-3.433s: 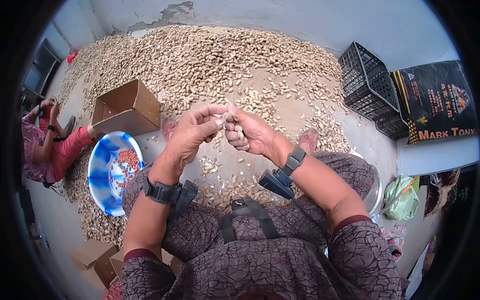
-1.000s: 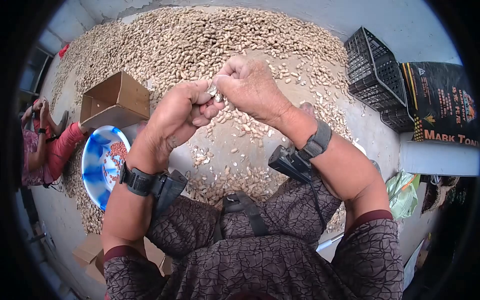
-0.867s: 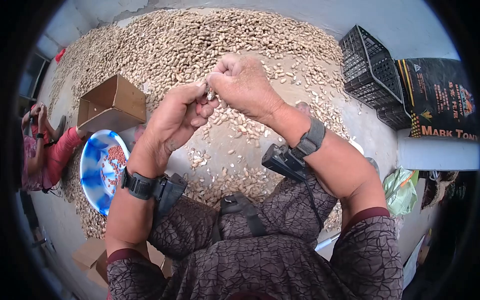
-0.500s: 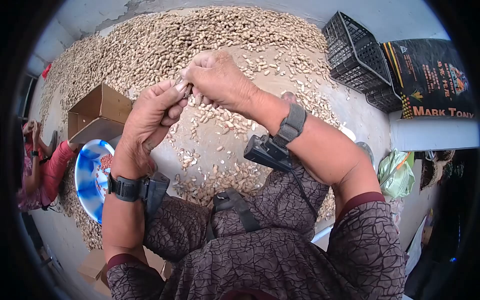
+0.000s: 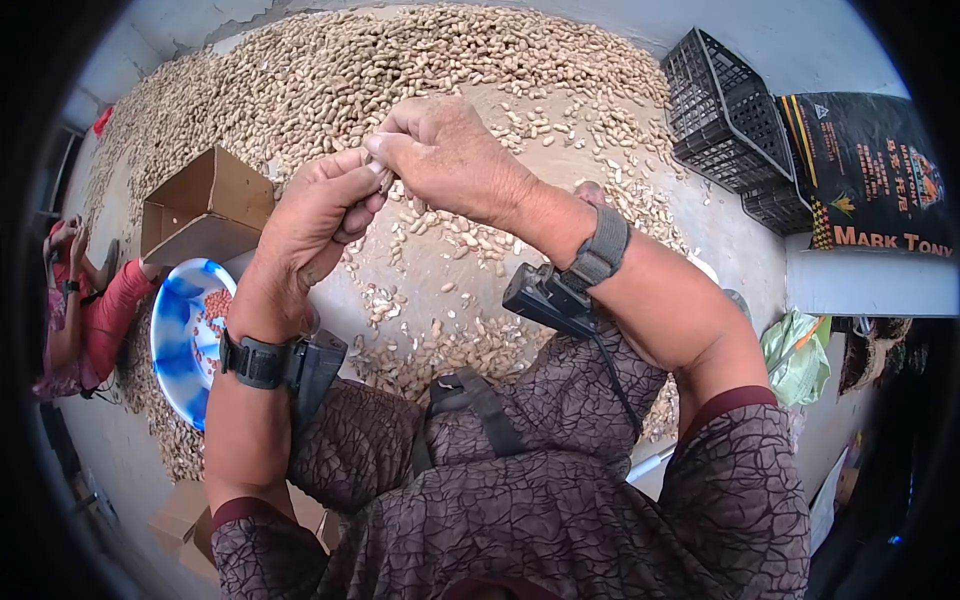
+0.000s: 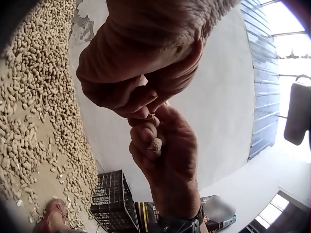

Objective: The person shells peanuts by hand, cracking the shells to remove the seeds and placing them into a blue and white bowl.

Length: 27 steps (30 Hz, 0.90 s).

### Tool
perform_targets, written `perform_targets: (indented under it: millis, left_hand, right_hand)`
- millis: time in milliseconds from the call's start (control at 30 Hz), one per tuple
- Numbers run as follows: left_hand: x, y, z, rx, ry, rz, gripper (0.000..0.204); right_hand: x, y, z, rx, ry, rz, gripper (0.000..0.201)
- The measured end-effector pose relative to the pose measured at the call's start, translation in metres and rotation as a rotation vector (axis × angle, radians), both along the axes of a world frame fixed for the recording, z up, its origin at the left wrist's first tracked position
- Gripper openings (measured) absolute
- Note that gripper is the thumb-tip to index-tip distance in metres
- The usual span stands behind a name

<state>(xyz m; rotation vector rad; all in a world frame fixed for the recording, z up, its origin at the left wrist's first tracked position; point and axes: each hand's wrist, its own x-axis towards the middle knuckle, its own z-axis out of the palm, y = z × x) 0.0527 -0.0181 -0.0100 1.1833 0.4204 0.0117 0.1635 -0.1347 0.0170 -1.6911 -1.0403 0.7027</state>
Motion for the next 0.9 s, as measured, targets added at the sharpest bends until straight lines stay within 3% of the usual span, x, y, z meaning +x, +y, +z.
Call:
perform_targets:
  millis: [67, 167, 300, 533, 900]
  left_hand:
    - [-0.003, 0.003, 0.001, 0.039, 0.003, -0.004, 0.007]
    - [-0.005, 0.0, 0.007, 0.127, 0.006, -0.021, 0.007]
    - [-0.005, -0.004, 0.004, 0.128, 0.033, 0.025, 0.008]
    - [-0.009, -0.006, 0.006, -0.017, 0.001, 0.062, 0.008]
    - [-0.009, -0.009, 0.005, -0.064, -0.042, 0.045, 0.011]
  right_hand:
    - [-0.004, -0.001, 0.005, -0.028, 0.007, 0.023, 0.022]
    - [-0.004, 0.001, -0.001, 0.022, -0.281, 0.033, 0.022]
    - [-0.001, 0.003, -0.007, 0.07, -0.382, 0.051, 0.021]
    - [-0.005, 0.007, -0.01, 0.185, -0.374, -0.032, 0.02]
    - [-0.006, 0.002, -0.002, 0.115, -0.398, 0.019, 0.024]
